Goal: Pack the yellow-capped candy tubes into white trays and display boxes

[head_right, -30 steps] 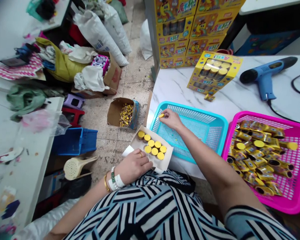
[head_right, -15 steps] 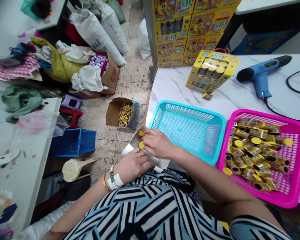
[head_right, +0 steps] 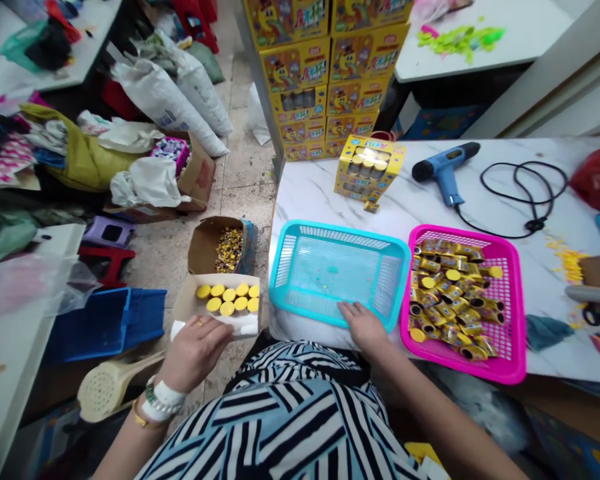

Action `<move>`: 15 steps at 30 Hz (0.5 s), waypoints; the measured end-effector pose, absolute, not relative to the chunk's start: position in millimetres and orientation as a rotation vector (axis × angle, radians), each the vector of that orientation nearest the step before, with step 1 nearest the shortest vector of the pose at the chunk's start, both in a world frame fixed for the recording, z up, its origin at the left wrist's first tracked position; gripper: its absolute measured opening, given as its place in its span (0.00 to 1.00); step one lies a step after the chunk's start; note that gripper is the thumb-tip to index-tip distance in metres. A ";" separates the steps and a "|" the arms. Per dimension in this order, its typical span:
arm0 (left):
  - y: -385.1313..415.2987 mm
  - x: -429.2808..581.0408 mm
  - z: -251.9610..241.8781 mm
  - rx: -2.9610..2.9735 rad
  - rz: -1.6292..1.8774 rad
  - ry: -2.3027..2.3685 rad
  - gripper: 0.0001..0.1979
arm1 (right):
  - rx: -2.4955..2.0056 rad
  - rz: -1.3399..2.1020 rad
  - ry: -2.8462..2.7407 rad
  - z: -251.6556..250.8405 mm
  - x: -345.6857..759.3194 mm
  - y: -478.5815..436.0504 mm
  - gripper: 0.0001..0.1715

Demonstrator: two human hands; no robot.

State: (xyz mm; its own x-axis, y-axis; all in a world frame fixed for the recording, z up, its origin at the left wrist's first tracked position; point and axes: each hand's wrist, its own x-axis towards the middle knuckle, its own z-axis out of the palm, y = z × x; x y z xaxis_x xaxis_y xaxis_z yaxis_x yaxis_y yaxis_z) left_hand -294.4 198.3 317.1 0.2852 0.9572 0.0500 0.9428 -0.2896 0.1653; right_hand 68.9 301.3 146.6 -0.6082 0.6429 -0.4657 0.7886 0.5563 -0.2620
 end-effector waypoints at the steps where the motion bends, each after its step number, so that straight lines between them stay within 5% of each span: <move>1: 197.2 -295.0 316.9 2.446 0.192 1.810 0.08 | 1.204 -0.629 2.463 149.0 61.0 302.2 0.33; 7: 191.9 -288.5 319.1 2.476 0.186 1.773 0.09 | 1.170 -0.571 2.470 184.7 38.3 316.6 0.23; 15: 174.4 -276.4 318.0 2.518 0.309 1.757 0.07 | 1.328 -0.382 2.526 213.5 67.0 306.0 0.24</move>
